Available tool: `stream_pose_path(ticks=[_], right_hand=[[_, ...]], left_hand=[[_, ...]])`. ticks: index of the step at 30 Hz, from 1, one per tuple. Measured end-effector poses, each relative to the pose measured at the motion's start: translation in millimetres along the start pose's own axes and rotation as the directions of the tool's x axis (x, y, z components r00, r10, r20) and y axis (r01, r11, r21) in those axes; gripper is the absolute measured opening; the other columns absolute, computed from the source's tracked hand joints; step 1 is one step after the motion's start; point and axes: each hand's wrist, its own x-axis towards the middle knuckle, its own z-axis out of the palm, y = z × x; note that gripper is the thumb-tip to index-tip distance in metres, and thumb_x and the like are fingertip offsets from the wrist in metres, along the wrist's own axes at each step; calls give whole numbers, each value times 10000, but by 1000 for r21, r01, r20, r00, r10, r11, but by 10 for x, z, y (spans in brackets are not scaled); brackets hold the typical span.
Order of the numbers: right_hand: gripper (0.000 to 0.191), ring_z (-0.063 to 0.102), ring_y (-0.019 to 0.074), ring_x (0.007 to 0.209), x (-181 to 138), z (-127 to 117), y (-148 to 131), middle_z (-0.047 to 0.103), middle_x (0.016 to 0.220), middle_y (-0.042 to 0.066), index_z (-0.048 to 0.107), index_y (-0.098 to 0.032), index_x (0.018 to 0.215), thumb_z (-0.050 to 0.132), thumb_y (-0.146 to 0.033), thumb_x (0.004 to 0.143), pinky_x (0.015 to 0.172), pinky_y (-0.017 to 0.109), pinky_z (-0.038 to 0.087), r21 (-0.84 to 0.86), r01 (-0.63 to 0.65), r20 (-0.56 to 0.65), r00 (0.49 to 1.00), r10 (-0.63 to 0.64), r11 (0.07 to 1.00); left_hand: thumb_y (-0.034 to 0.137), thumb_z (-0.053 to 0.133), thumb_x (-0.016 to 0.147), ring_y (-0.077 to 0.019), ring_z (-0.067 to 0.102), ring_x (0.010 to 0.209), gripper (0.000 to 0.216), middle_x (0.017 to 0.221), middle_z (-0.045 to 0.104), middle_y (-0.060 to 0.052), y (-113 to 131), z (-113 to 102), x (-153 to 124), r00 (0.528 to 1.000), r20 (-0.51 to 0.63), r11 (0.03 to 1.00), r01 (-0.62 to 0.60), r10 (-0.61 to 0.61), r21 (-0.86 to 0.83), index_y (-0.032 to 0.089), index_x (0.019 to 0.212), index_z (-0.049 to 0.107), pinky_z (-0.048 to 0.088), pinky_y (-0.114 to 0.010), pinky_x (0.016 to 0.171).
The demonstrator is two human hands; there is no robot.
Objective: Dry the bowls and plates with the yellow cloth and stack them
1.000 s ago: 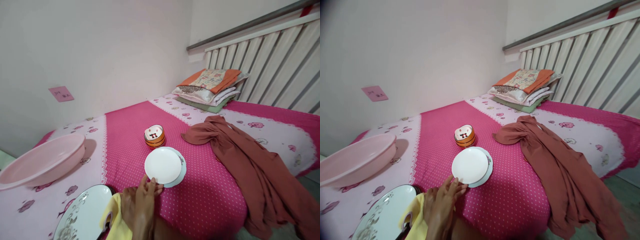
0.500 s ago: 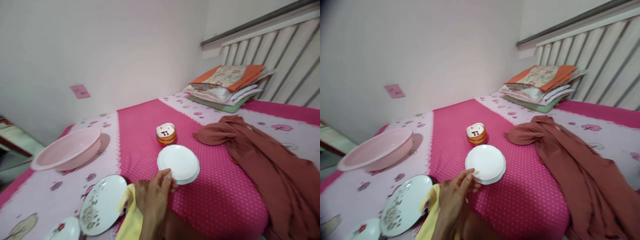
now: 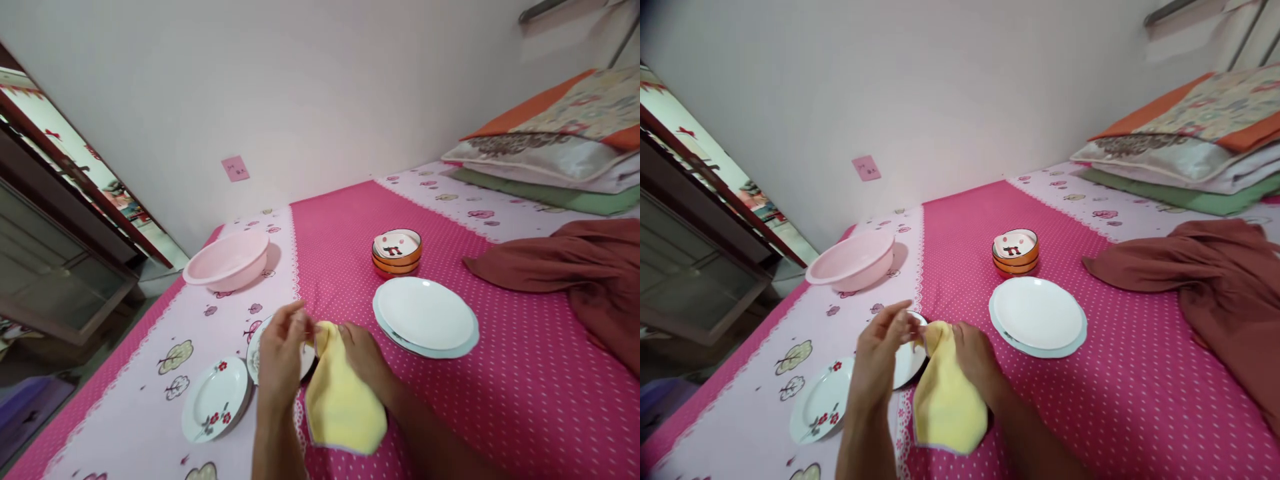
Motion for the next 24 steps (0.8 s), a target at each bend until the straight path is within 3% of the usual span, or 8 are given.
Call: stream_pose_path(ticks=[3, 5, 8, 11, 17, 24], right_hand=[[374, 623, 200, 734, 25, -3, 29, 681, 784, 60, 526, -238, 767, 309, -308, 1063, 717, 325, 428, 27, 0, -14, 1000, 0, 1000], [349, 609, 204, 727, 44, 12, 51, 663, 771, 53, 485, -249, 751, 315, -332, 1044, 707, 325, 403, 46, 7, -20, 1000, -6, 999], [331, 594, 208, 724, 69, 38, 85, 642, 765, 42, 464, -255, 755, 315, -366, 1028, 695, 323, 383, 69, 15, -26, 1000, -13, 997], [315, 580, 213, 719, 90, 47, 112, 625, 754, 39, 450, -258, 746, 324, -383, 1006, 688, 326, 371, 80, 17, -31, 999, -15, 997], [328, 557, 209, 695, 101, 24, 107, 601, 712, 29, 447, -259, 725, 325, -419, 983, 683, 331, 364, 88, 24, -26, 999, -22, 996], [339, 536, 205, 661, 88, -7, 70, 575, 677, 16, 440, -257, 711, 345, -453, 970, 651, 330, 346, 104, 17, -13, 1000, -16, 994]], left_hand=[[516, 651, 860, -263, 723, 847, 468, 910, 732, -77, -185, -530, 148, 953, -302, 947, 92, 6, 308, 155, 1157, 673, 537, -378, 770], [487, 608, 893, -278, 716, 876, 416, 964, 741, -88, -257, -794, 177, 913, -407, 807, 253, -17, 534, 175, 1159, 676, 510, -384, 773], [478, 560, 940, -302, 699, 912, 406, 1020, 745, -97, -298, -1005, 162, 889, -451, 550, 414, -73, 725, 186, 1206, 653, 472, -394, 767], [473, 581, 942, -314, 690, 930, 367, 1015, 746, -110, -346, -1070, 156, 904, -401, 442, 423, -149, 791, 182, 1159, 641, 452, -392, 769], [340, 695, 863, -304, 672, 790, 160, 799, 721, -66, -525, -1091, 195, 913, -347, 465, 407, -213, 786, 245, 815, 575, 407, -372, 692], [335, 671, 862, -272, 619, 698, 213, 693, 633, -15, -570, -1100, 177, 918, -364, 624, 378, -157, 684, 265, 776, 490, 402, -365, 664]])
